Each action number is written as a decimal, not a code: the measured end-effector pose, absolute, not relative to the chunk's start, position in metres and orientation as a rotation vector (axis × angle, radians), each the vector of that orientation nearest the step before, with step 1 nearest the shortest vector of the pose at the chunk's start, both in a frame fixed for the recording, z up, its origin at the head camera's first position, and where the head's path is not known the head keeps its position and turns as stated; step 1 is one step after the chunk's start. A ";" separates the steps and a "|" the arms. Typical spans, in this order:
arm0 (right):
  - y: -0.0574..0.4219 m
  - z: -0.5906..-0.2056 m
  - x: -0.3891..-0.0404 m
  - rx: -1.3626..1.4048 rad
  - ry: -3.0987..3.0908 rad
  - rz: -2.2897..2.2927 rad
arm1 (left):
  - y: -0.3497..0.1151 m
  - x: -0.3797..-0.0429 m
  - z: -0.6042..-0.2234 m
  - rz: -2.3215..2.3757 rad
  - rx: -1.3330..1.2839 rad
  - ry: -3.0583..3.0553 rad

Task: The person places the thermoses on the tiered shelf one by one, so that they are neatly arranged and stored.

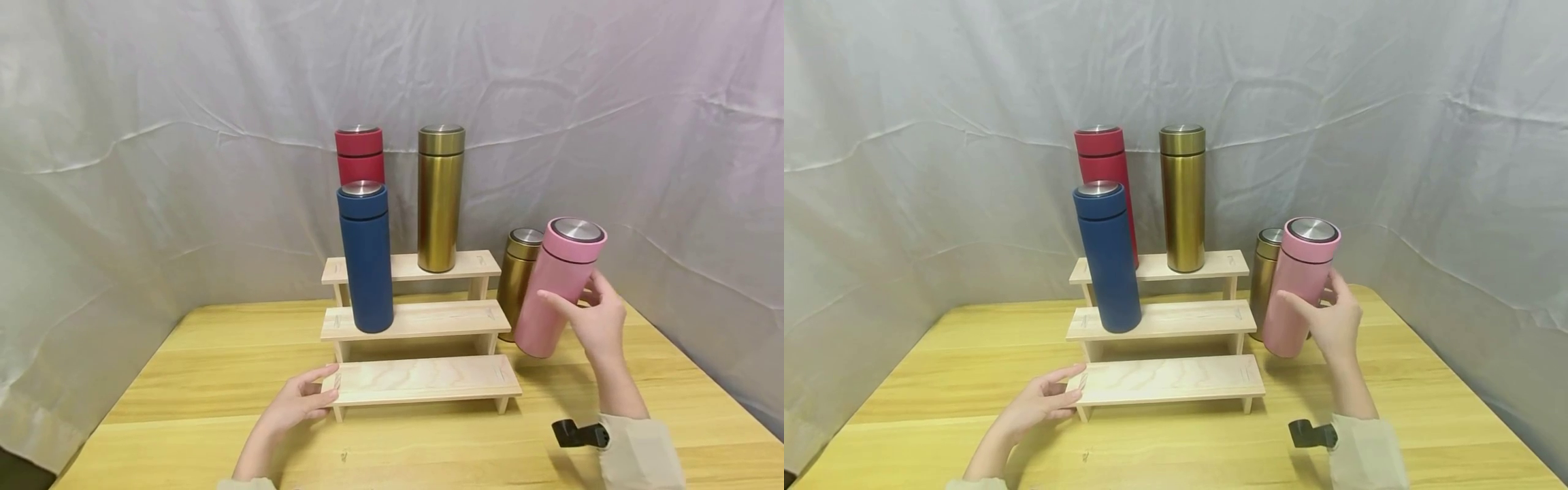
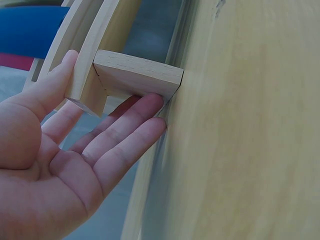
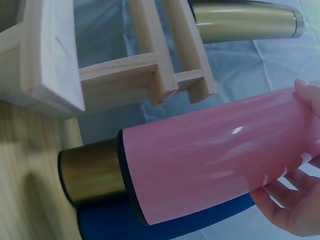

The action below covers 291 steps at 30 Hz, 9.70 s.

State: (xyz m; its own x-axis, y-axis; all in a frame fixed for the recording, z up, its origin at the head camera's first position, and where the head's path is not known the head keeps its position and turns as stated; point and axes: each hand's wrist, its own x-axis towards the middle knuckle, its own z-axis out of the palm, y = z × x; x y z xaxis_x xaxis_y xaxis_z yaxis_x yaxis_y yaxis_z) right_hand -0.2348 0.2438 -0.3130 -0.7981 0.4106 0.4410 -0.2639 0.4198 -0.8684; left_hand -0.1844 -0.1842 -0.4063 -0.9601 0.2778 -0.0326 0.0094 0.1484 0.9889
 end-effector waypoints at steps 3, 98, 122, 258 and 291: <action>0.240 -0.305 -0.228 -0.131 -2.014 1.448 | -0.184 -0.184 -0.406 1.906 0.283 2.215; 0.129 -0.285 -0.279 0.462 -1.914 1.542 | -0.186 -0.184 -0.405 1.884 0.298 2.228; 0.117 -0.271 -0.266 0.426 -1.974 1.544 | -0.185 -0.184 -0.405 1.883 0.298 2.221; 0.356 -0.449 -0.406 0.126 -2.189 1.559 | -0.185 -0.182 -0.402 1.912 0.355 2.222; 0.378 -0.461 -0.403 -0.086 -2.188 1.133 | -0.186 -0.184 -0.406 1.917 0.327 2.217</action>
